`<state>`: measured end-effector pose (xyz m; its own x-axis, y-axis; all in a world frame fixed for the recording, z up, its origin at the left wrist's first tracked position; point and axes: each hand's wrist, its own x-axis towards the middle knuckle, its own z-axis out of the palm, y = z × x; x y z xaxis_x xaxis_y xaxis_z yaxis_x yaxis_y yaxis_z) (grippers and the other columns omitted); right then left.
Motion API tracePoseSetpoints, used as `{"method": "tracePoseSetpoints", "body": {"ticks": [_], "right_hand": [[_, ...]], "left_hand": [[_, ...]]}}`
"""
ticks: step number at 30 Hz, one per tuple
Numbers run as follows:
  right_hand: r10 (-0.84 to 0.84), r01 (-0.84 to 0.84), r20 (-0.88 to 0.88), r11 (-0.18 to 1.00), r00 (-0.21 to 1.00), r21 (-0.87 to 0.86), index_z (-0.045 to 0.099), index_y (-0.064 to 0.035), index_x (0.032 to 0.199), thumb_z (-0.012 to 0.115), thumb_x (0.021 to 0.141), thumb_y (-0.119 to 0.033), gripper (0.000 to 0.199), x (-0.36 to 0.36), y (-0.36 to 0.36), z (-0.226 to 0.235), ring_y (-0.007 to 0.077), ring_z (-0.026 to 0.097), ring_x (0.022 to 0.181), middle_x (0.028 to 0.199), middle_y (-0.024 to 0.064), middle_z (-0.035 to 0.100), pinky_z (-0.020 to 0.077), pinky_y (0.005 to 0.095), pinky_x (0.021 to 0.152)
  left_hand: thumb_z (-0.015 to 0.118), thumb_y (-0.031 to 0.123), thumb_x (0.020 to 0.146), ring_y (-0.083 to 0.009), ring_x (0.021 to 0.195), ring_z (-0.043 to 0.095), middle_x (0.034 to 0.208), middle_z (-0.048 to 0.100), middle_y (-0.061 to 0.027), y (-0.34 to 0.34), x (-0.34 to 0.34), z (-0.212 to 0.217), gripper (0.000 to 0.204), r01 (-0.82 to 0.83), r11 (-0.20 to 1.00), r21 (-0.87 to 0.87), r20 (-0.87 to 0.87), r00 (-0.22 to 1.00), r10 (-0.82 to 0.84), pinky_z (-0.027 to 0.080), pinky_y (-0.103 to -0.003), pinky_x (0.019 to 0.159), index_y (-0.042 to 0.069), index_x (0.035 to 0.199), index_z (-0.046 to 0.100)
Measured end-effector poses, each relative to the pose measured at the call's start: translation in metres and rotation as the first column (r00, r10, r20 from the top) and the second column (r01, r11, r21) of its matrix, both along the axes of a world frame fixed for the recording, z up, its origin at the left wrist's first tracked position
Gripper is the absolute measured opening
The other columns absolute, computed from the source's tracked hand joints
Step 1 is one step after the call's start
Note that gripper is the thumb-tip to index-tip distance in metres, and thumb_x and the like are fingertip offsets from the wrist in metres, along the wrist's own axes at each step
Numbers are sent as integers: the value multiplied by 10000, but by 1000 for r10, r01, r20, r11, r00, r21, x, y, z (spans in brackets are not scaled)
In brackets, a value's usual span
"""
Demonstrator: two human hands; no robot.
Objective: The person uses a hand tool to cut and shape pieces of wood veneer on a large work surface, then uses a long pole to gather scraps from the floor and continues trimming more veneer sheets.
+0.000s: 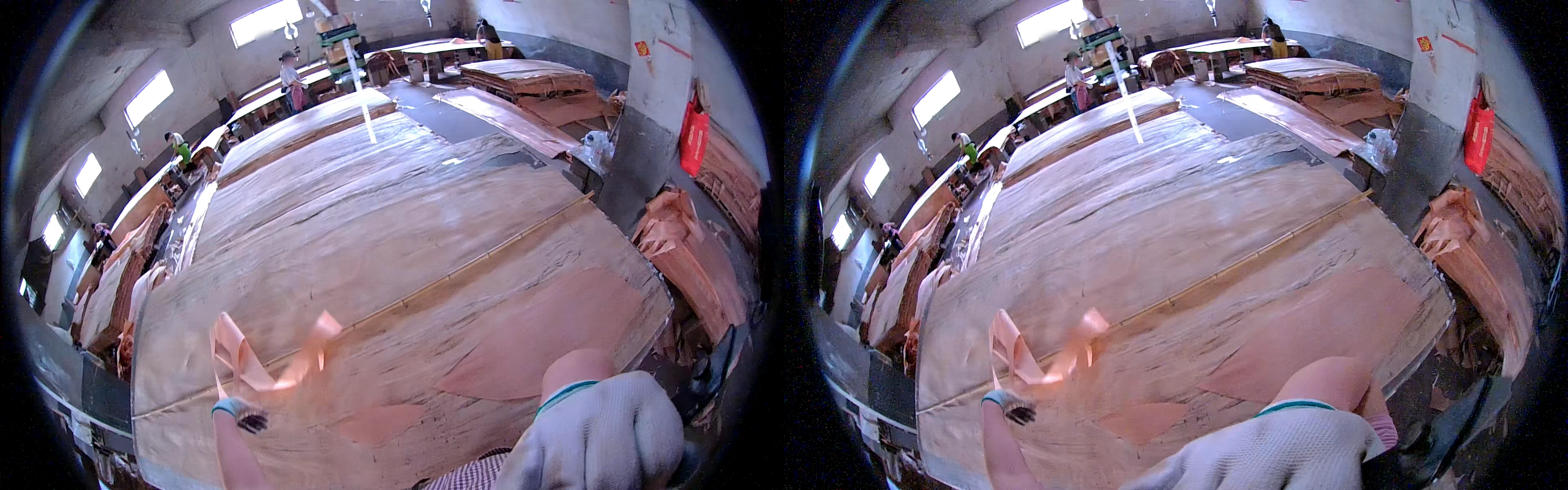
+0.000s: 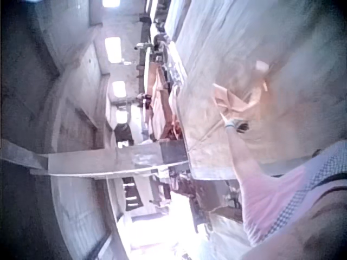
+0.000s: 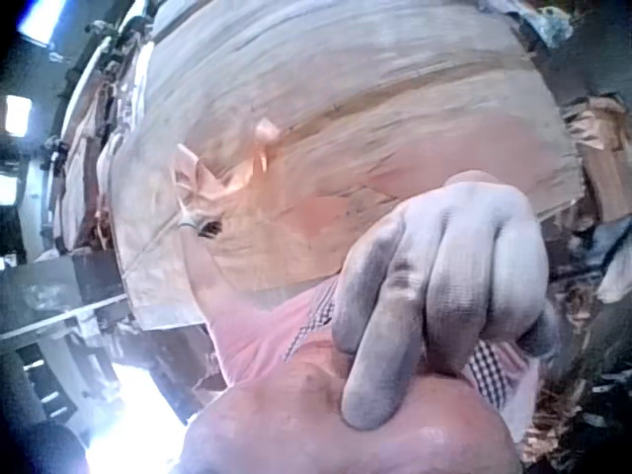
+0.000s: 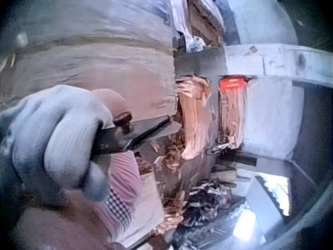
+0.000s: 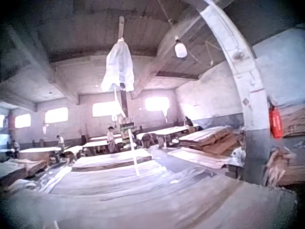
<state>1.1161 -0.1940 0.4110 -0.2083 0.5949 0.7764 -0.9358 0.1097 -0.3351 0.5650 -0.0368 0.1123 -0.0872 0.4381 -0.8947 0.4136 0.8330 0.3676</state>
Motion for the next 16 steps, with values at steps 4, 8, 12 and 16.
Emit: {"method": "tracePoseSetpoints", "body": {"ticks": [4, 8, 12, 16], "right_hand": [[-128, 118, 104, 988, 986, 99, 474, -90, 610, 474, 959, -308, 412, 23, 67, -28, 256, 630, 640, 652, 96, 599, 491, 439, 589], [-225, 301, 407, 944, 885, -133, 505, -104, 800, 434, 969, -305, 273, 32, 176, -76, 196, 563, 584, 798, 107, 611, 478, 370, 603], [-379, 777, 769, 585, 514, -231, 615, -89, 1077, 608, 892, -313, 291, 33, 345, -96, 54, 513, 569, 695, -21, 605, 388, 219, 496], [-588, 901, 756, 435, 288, -5, 529, -136, 1225, 585, 895, -360, 403, 31, 454, -96, 65, 559, 682, 858, -12, 609, 419, 232, 617]], "left_hand": [[555, 528, 843, -264, 1007, 619, 1122, 627, -131, -13, 20, 29, 553, -592, 710, 381, 715, 676, 179, 502, -441, 867, 45, 1111, 573], [484, 590, 853, -251, 1020, 595, 1150, 602, -115, 37, -12, 40, 580, -954, 154, 256, 943, 282, 175, 485, -460, 859, 109, 1173, 544], [530, 360, 908, -249, 558, 621, 783, 661, -110, 77, -12, 6, 333, -458, 563, 688, 207, 867, 453, 495, -364, 445, 92, 1096, 587], [541, 285, 912, -264, 594, 646, 831, 679, -142, 102, 12, -11, 340, -22, 643, 766, -63, 992, 110, 524, -375, 505, 65, 1169, 571]]}}
